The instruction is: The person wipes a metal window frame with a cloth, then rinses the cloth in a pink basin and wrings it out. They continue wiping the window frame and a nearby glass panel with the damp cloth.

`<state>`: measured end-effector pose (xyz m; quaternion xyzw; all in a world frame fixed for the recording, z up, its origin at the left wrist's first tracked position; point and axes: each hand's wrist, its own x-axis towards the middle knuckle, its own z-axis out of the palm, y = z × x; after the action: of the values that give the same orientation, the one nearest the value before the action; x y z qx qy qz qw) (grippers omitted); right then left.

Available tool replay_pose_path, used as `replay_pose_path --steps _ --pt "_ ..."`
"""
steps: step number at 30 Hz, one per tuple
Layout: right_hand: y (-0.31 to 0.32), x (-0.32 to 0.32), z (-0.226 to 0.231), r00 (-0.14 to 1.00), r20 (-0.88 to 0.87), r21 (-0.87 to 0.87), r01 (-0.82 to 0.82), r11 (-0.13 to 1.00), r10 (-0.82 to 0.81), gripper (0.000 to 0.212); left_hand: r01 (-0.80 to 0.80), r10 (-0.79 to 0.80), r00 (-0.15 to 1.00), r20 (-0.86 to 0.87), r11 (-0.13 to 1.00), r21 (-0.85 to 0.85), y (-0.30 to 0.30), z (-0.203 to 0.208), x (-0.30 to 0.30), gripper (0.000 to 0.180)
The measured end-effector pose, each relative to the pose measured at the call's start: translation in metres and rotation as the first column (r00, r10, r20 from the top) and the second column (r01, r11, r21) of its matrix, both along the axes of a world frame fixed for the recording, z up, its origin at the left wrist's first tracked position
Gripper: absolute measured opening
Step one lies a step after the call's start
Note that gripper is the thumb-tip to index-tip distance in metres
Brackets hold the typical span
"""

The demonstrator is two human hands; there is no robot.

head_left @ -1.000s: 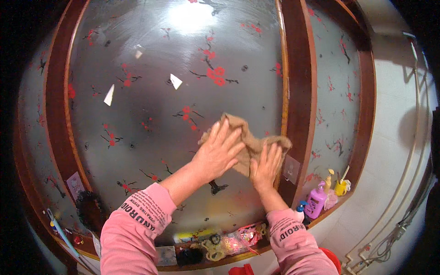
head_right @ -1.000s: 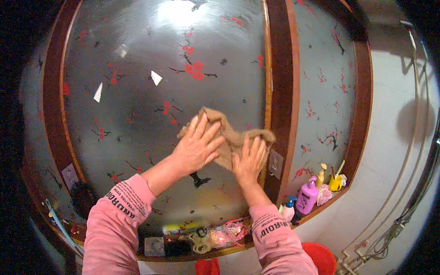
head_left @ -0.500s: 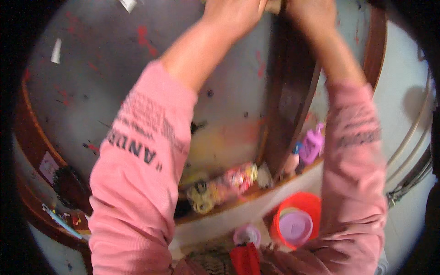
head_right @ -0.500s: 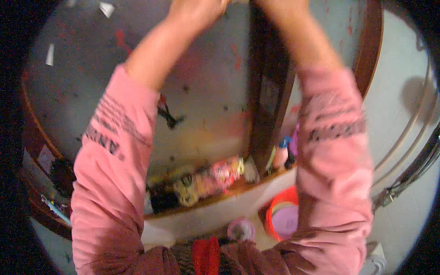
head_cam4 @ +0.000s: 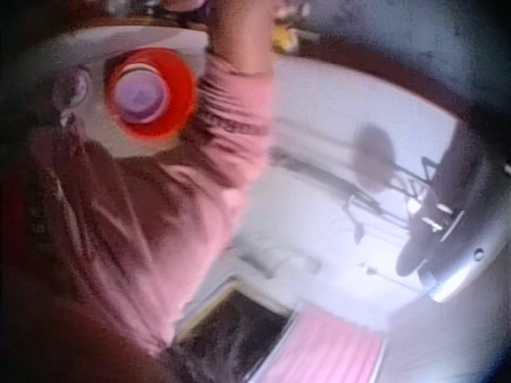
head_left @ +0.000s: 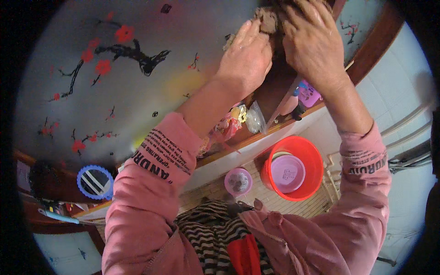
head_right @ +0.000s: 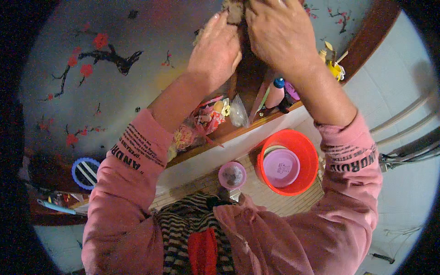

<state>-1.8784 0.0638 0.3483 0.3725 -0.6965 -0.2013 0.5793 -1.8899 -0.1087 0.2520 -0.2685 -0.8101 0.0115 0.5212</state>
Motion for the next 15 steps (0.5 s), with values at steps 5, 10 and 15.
replay_pose_path --steps 5,10,15 --pt "-0.011 -0.003 -0.027 0.998 0.019 -0.080 0.061 0.995 -0.060 0.031 0.190 -0.190 0.981 0.039 0.982 -0.011 -0.019 0.001 0.008 0.019" --pt "-0.008 -0.006 -0.029 0.996 0.057 -0.128 -0.056 0.990 0.064 0.033 0.204 -0.204 0.979 0.005 0.978 -0.039 -0.037 0.027 0.031 0.016" --pt "-0.024 0.003 -0.018 0.925 0.032 -0.385 -0.338 0.859 0.379 0.032 0.113 -0.131 0.981 -0.143 0.986 -0.126 -0.060 0.075 0.068 0.028"
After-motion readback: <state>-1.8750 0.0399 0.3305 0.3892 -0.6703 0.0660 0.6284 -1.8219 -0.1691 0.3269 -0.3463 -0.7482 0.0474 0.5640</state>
